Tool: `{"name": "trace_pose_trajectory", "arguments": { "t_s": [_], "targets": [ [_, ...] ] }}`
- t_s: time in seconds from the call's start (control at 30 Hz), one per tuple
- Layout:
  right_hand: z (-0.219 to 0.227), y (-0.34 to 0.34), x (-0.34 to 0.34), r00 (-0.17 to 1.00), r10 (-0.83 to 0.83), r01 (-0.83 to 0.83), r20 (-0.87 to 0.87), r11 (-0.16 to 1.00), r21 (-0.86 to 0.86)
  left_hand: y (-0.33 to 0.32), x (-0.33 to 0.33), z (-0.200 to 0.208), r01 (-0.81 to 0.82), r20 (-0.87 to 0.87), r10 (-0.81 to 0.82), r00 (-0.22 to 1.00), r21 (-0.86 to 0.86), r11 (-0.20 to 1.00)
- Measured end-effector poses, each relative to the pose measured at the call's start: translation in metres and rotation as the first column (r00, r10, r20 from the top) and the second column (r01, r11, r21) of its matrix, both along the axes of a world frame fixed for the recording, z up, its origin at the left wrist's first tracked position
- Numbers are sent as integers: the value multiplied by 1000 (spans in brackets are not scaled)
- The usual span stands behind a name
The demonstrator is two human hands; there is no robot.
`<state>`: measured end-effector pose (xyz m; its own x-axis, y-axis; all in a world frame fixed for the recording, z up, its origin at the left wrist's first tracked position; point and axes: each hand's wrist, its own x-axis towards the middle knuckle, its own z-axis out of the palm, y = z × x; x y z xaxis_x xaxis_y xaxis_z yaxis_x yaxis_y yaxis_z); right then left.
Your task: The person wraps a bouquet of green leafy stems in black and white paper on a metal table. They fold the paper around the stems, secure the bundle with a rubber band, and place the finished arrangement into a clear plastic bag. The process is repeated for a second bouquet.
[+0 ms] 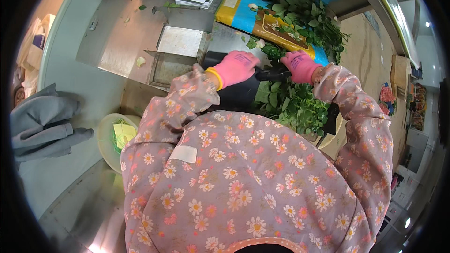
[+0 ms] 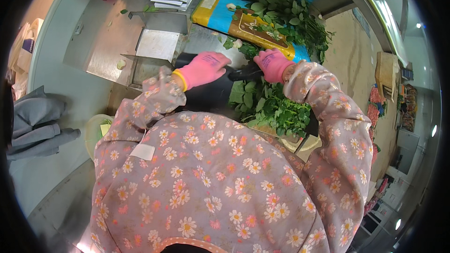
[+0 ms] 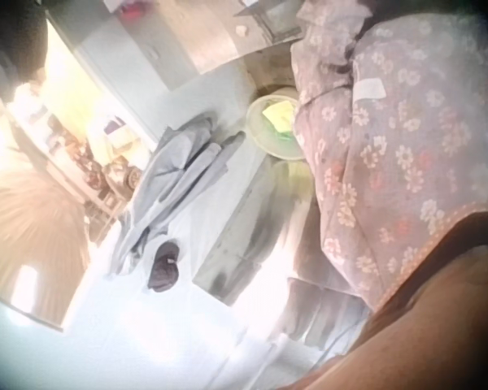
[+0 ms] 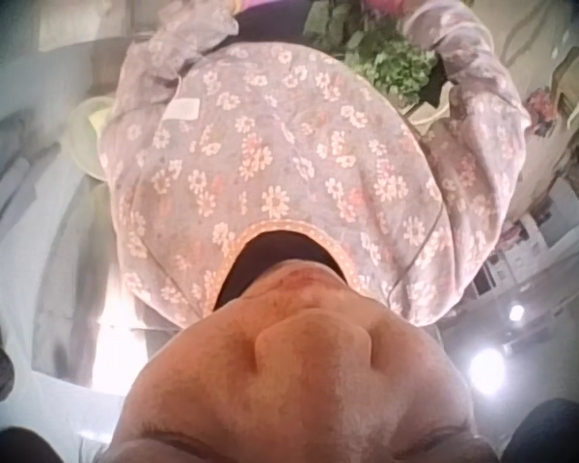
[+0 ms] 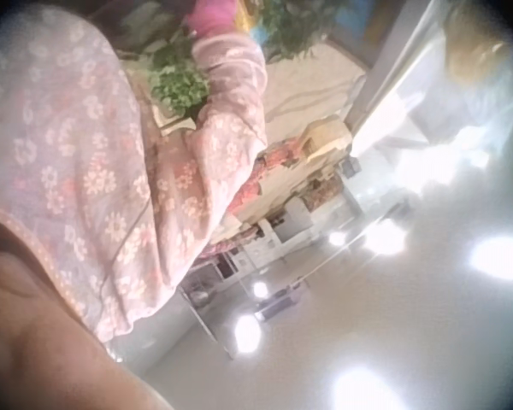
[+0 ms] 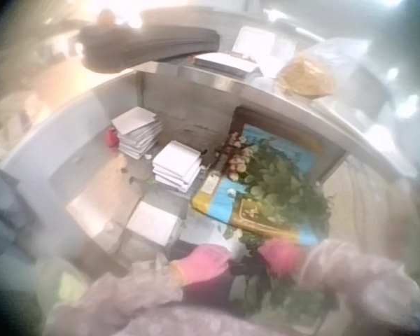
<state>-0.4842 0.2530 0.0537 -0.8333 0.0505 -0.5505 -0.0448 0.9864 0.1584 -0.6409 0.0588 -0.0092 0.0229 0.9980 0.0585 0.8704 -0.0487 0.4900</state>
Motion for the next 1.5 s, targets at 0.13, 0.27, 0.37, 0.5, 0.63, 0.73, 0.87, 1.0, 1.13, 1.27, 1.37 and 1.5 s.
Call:
{"name": "trace_pose_trajectory", "arguments": {
  "t_s": [0.13, 0.27, 0.37, 0.5, 0.63, 0.73, 0.87, 1.0, 1.13, 1.27, 1.37, 1.5],
  "targets": [
    [5, 8, 30, 856, -506, 510, 109, 860, -12, -41, -9, 37, -256, 305, 170, 937, 271, 928],
    [34, -51, 12, 659, -552, 730, 510, 634, -256, -124, -13, 43, -578, 568, 489, 662, -28, 815],
    [-31, -122, -5, 792, -241, 603, 562, 453, -656, -164, 3, 43, -731, 656, 589, 472, -83, 677],
    [-95, -253, -158, 863, -135, 505, 487, 190, -842, -221, -25, 67, -871, 745, 565, 355, 43, 490],
    [-133, -347, -303, 767, -563, 506, 307, 238, -829, -280, -32, 76, -913, 641, 697, 321, 13, 408],
    [-136, -364, -382, 679, -729, 446, -88, 504, -740, -333, -43, 85, -935, 585, 769, 257, -51, 351],
    [-177, -364, -378, 568, -380, 239, -730, 925, -296, -329, -67, 94, -907, 625, 747, 226, -146, 396],
    [-198, -385, -240, 603, -665, 40, -440, 577, -816, -272, -78, 80, -607, 660, 485, 574, -54, 793],
    [-97, -290, -30, 604, -739, 586, 299, 157, -795, -167, -40, 73, -73, 505, 38, 862, 49, 996],
    [-107, -258, 203, -523, -813, 684, -254, -223, -695, -43, 64, 62, 302, 268, -343, 900, 183, 935],
    [-119, -251, 357, -804, -419, 545, -423, -235, -805, 44, 143, 34, 403, 49, -427, 903, 251, 880],
    [-185, -265, 488, -762, -537, 646, -361, -661, -382, 139, 221, -5, 377, -128, -359, 924, 158, 913]
  ]
}}
